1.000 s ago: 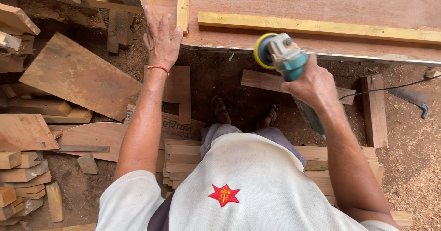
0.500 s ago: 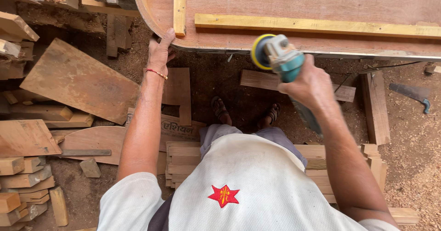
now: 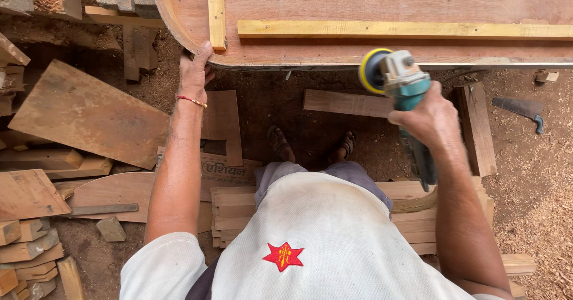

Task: The person sands the curved edges and flat surface of a plywood board using a power sander, using one hand to hold and stabilize the board.

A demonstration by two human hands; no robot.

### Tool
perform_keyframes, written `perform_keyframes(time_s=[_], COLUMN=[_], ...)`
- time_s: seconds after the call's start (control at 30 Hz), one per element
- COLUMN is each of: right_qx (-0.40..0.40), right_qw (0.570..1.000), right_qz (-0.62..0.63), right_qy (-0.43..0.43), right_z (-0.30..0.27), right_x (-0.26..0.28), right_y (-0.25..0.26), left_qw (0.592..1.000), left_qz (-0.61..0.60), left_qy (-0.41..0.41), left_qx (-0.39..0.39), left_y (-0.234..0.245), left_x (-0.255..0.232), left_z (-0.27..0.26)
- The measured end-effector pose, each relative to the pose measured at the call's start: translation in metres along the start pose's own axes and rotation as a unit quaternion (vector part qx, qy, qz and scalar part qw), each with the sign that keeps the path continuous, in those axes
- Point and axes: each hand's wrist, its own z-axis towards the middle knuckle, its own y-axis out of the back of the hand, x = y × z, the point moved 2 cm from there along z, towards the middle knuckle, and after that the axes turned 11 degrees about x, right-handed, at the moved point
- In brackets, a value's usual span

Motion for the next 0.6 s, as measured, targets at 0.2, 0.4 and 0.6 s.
perform_keyframes(time_s=[0.2, 0.4, 0.6], right_qx=[-0.007, 0.057, 0.032], right_qw=[1.0, 0.993, 0.975], right_qz=[0.004, -0.054, -0.122], right_qy=[-0.01, 0.087, 0.182], right_z=[-0.004, -0.019, -0.014], right_x=[0.017, 0.095, 0.098], right_y=[0.001, -0.029, -0.037], left_qw=[1.0, 1.0, 0.999], left_qz=[0.018, -0.001, -0.021], left_qy=[0.002, -0.012, -0.037], left_qx=[-0.011, -0.017, -0.007], left_y=[0.0, 0.006, -0.003], left_x=[0.009, 0.016, 0.0], left_z=[0.005, 0.01, -0.002])
